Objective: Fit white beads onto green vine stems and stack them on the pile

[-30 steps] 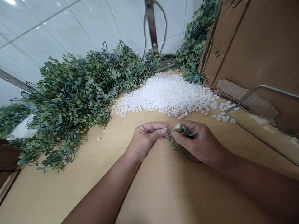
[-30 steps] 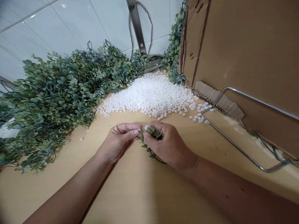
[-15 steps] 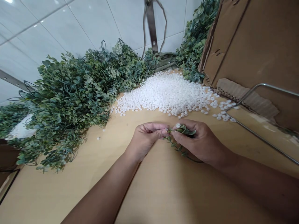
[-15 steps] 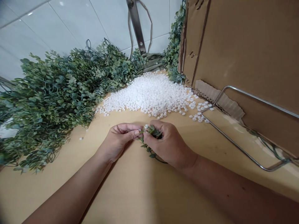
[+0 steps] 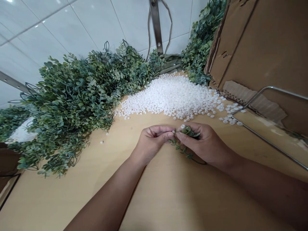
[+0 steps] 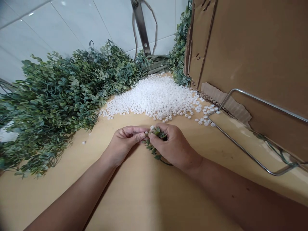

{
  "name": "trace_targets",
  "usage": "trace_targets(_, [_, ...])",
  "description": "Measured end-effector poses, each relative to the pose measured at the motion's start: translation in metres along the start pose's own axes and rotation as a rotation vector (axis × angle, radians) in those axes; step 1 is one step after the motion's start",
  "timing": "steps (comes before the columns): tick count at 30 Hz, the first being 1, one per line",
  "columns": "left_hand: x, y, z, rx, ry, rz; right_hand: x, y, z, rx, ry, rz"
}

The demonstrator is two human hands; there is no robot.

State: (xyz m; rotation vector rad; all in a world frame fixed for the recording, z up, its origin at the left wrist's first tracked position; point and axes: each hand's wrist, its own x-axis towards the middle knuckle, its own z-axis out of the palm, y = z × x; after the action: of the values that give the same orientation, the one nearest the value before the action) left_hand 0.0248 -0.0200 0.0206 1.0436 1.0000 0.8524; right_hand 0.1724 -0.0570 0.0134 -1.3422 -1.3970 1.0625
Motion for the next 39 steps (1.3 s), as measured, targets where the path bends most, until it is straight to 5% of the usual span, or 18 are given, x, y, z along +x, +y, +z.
trace_targets(4, [0.002, 0.004, -0.010, 0.073, 0.069, 0.032, 0.004, 0.002, -0.004, 0.069, 0.064, 0.035])
trace_targets(10, [0.001, 0.002, -0.009, 0.179, -0.122, 0.052, 0.006, 0.005, -0.004, 0.010, 0.100, -0.035])
trace_targets(15, [0.002, -0.003, -0.004, 0.161, -0.091, 0.062, 0.003, 0.002, -0.005, -0.040, 0.096, -0.100])
trace_targets(18, [0.002, -0.003, -0.005, 0.140, -0.057, 0.047, 0.001, -0.006, -0.018, -0.014, -0.036, -0.139])
trace_targets(23, [0.003, 0.000, -0.008, 0.083, -0.078, 0.077, 0.002, -0.024, -0.049, 0.352, -0.467, -0.162])
trace_targets(25, [0.002, 0.000, -0.008, 0.068, -0.093, 0.097, 0.003, -0.025, -0.052, 0.419, -0.397, -0.100])
trace_targets(29, [-0.001, -0.001, -0.005, 0.079, -0.132, 0.149, 0.002, -0.013, -0.034, 0.137, -0.134, 0.046])
trace_targets(34, [-0.005, -0.001, -0.002, 0.181, -0.048, 0.236, -0.003, -0.001, -0.009, -0.001, -0.311, -0.035])
trace_targets(39, [-0.002, -0.004, -0.006, 0.379, -0.005, 0.362, -0.001, -0.002, -0.008, -0.193, -0.218, -0.062])
